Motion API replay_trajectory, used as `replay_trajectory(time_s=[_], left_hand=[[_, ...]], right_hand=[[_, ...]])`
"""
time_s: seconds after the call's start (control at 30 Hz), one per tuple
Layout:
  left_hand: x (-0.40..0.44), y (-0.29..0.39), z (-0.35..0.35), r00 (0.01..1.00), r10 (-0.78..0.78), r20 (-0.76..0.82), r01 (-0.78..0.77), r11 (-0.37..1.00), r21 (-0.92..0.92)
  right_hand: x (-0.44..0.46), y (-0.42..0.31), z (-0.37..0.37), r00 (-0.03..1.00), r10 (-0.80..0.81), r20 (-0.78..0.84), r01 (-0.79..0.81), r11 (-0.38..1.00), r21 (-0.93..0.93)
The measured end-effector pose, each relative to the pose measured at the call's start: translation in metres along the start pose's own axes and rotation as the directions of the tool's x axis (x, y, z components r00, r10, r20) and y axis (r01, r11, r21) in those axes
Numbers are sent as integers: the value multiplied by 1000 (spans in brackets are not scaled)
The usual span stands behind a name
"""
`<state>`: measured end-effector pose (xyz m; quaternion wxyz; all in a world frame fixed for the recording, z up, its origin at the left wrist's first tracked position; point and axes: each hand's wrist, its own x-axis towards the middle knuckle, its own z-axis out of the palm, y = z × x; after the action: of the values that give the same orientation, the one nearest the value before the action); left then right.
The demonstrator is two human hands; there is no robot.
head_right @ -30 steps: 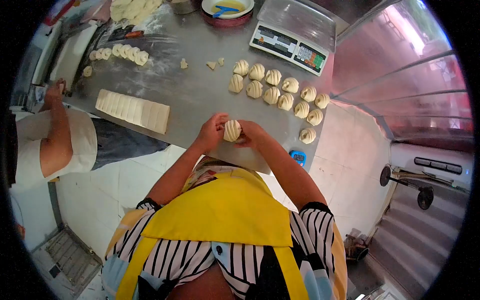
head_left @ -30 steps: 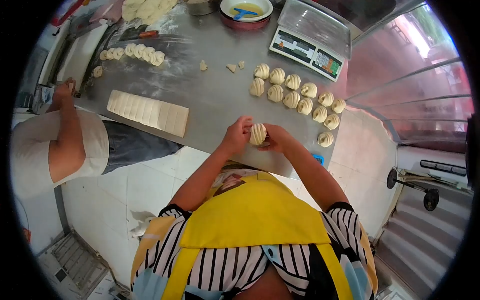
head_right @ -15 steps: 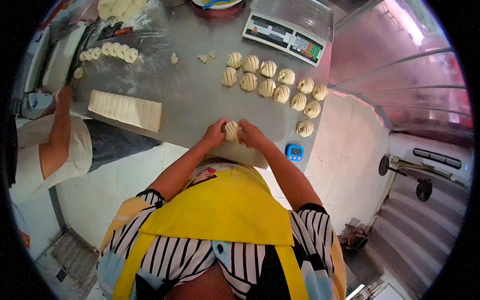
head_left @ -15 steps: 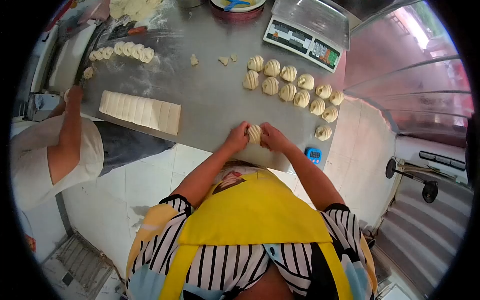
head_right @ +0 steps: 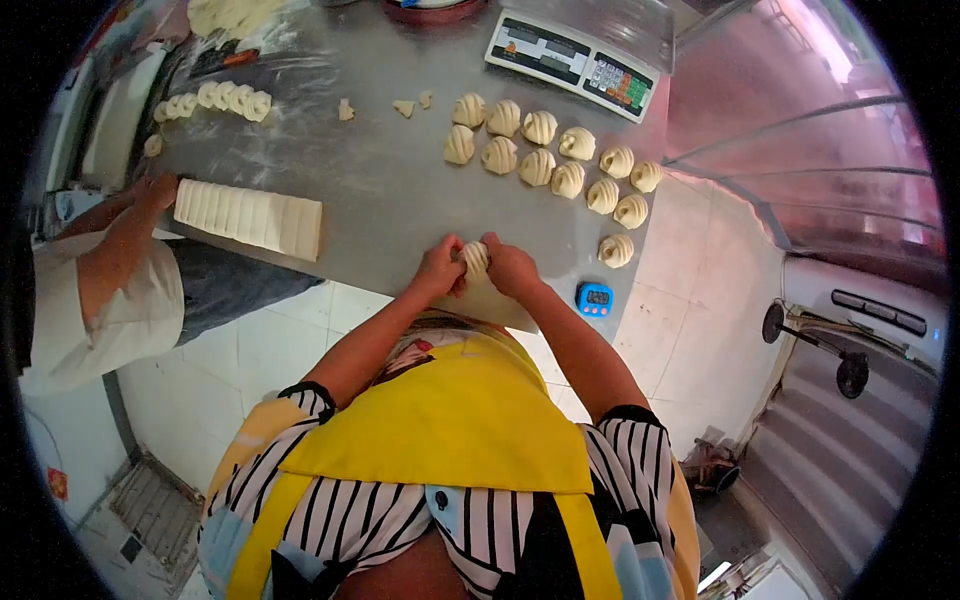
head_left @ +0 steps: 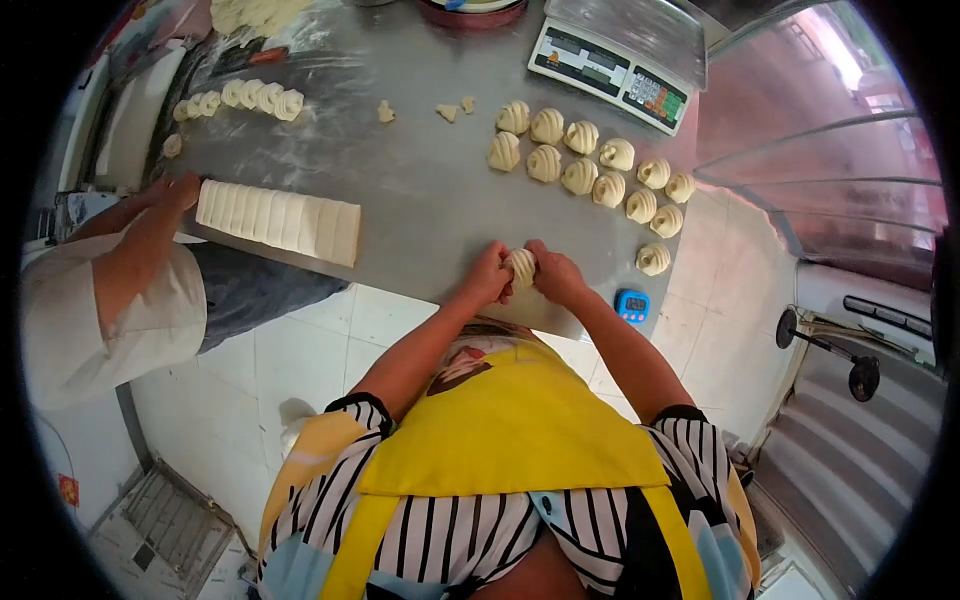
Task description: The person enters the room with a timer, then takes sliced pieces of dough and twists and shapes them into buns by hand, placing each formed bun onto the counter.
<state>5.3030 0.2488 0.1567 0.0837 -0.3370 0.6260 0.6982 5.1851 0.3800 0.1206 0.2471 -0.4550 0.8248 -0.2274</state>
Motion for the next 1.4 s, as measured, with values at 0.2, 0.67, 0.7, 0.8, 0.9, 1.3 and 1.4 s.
replay_trajectory(time_s=[0.2, 0.67, 0.7, 0.8, 0.9, 1.3, 1.4], left_hand=[[16, -35, 15, 874, 425, -236, -255, 814, 522], [4, -23, 14, 915, 312, -258, -80, 764, 640], [6, -19, 15, 921, 293, -257, -57, 753, 655], [5, -10, 14, 924, 290, -251, -63, 759, 648], [6, -15, 18, 882, 407, -238, -202, 782, 589], [129, 44, 165, 955, 274, 114, -296, 839, 457], [114, 70, 161, 992, 8, 126, -37, 972, 231]], right_hand=[[6, -6, -12, 950, 213, 228, -291, 865, 408], [14, -30, -32, 936, 287, 203, -255, 952, -170], [17, -33, -35, 939, 281, 198, -249, 953, -172], [16, -34, -31, 962, 241, 130, -222, 964, -143], [-8, -23, -43, 980, 184, 81, -198, 953, 228], [-206, 55, -137, 692, 719, -62, -341, 402, 850], [-196, 38, -133, 723, 687, -71, -319, 424, 848]])
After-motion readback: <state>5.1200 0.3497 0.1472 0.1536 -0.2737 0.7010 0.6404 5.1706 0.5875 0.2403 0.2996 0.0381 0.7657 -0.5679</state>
